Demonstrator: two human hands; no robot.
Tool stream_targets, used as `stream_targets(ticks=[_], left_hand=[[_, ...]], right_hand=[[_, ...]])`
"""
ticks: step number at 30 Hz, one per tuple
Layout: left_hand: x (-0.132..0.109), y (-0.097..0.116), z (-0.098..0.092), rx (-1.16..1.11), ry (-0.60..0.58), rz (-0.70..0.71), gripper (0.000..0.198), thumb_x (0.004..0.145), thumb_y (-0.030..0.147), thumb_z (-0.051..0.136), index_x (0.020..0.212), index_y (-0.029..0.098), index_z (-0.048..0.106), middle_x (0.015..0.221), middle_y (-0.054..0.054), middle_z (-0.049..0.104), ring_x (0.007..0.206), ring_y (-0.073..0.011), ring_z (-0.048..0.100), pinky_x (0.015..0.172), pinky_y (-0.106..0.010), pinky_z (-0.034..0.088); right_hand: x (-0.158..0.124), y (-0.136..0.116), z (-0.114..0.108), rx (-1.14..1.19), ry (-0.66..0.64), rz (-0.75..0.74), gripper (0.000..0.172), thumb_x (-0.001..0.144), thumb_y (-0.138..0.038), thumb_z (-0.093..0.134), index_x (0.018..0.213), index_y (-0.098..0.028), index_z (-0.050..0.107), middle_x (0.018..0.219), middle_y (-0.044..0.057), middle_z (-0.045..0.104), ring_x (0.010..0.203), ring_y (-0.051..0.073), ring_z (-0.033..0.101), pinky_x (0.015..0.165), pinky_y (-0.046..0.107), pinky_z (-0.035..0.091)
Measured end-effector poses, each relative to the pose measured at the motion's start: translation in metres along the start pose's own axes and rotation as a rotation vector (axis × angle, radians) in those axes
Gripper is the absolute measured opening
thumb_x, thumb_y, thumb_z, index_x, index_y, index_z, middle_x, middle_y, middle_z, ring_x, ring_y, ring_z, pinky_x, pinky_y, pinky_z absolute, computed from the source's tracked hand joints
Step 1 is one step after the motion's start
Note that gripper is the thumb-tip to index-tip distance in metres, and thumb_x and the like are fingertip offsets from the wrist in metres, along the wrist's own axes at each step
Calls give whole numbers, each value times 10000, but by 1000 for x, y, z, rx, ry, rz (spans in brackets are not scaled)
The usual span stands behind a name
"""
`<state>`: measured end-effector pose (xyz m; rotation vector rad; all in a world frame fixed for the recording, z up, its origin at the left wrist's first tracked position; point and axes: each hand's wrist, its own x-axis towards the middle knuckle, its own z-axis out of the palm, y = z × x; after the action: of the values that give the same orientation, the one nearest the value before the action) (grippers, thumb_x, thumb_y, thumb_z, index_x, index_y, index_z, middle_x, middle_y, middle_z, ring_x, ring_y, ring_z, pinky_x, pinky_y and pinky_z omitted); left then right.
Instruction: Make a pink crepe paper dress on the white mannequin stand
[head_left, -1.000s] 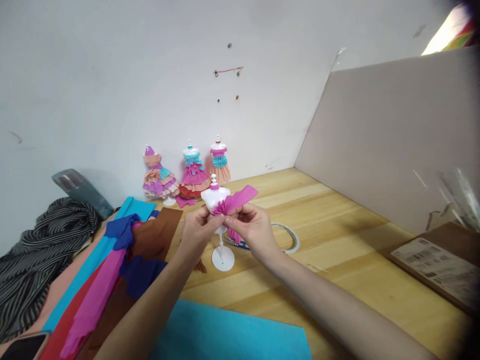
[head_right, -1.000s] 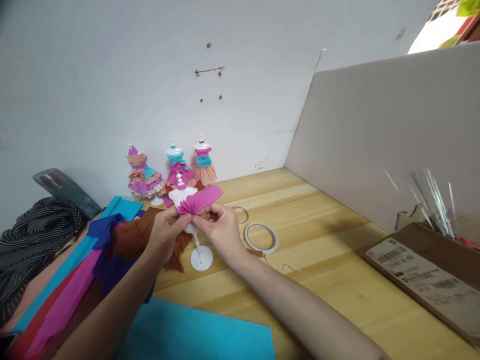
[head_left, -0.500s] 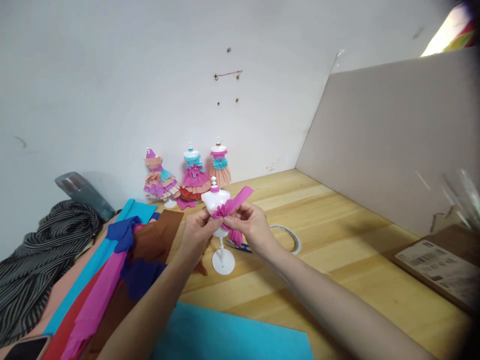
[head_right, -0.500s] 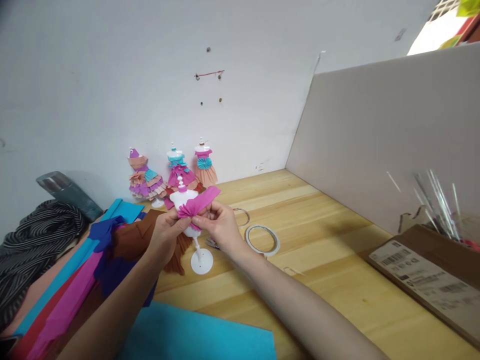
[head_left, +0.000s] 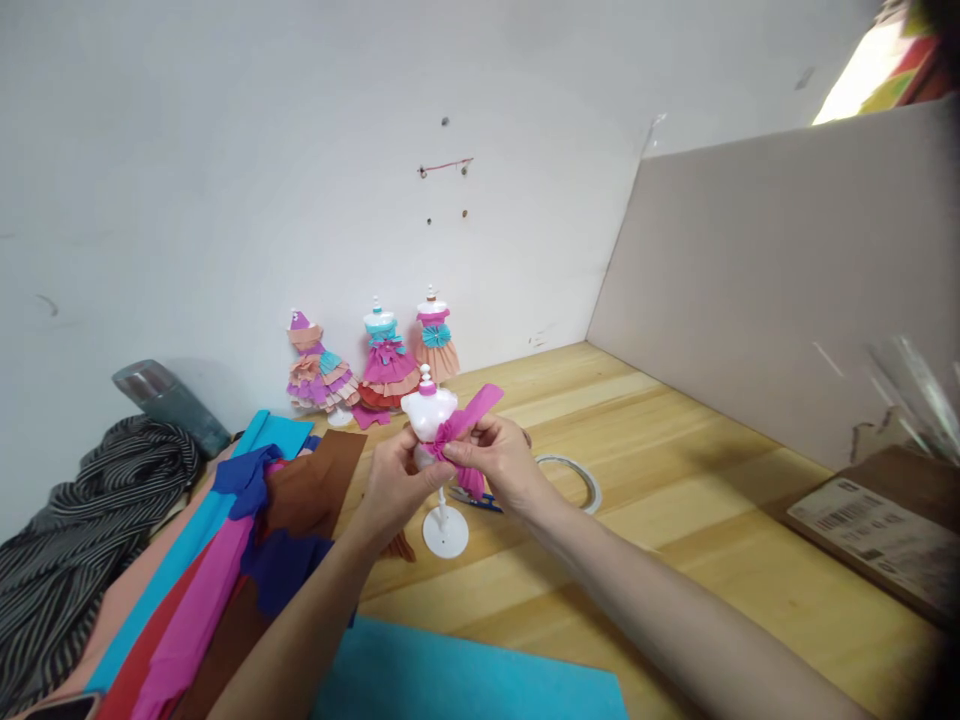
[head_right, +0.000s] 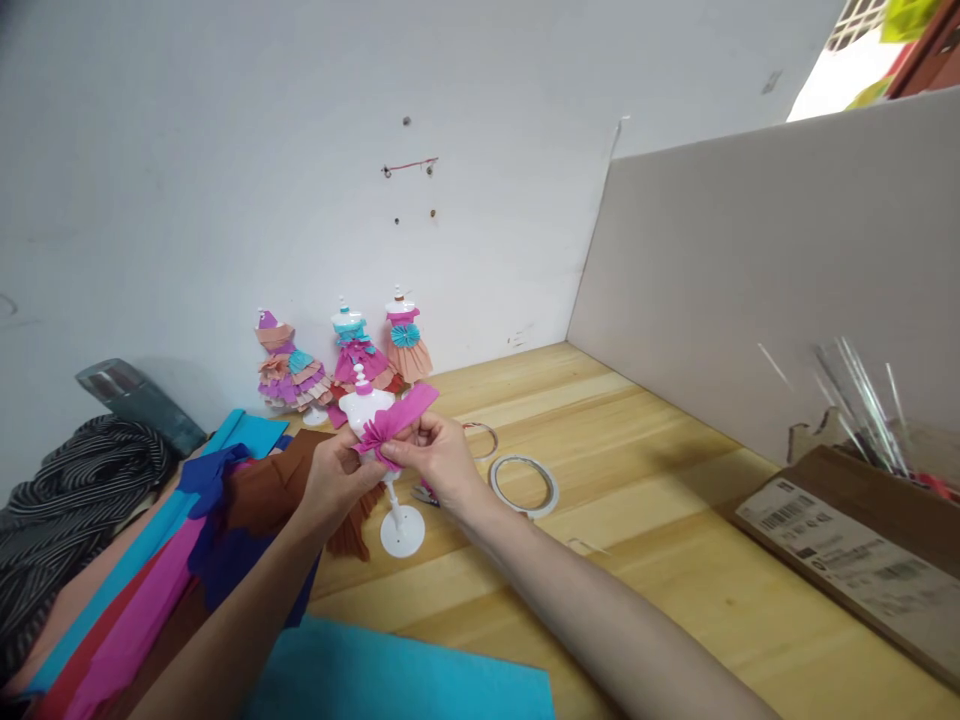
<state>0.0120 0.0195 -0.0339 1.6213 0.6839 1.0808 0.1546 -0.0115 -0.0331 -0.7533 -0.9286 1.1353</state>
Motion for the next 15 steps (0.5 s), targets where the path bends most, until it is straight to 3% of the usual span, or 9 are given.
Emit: stream_targets(ticks=[4, 9, 15], left_hand=[[1, 1, 0, -31, 2, -8, 254, 697, 311, 756, 871, 127, 731, 756, -31, 696, 681, -156, 602, 675, -262, 494], [3, 7, 3, -129, -15, -35, 286, 614, 328, 821, 818, 141, 748, 701, -24, 706, 663, -175, 628, 694, -291, 526], [2, -4, -1, -96, -13, -27, 232, 638, 296, 812, 821, 164, 757, 742, -16, 721, 710, -187, 648, 725, -303, 535]], right_hand=[[-2, -3, 0, 12, -2, 33, 354, 418, -317, 927, 611, -178, 665, 563, -21, 664, 511, 117, 573, 551, 260, 485], [-2, -10, -2, 62, -60, 201, 348, 396, -279, 936, 573, -157, 662, 542, -24, 650, 513, 101, 571, 581, 253, 474], [1, -18, -6, 100, -161, 288, 310, 441, -260, 916, 616, -157, 682, 574, -22, 650, 542, 104, 569, 579, 255, 446]])
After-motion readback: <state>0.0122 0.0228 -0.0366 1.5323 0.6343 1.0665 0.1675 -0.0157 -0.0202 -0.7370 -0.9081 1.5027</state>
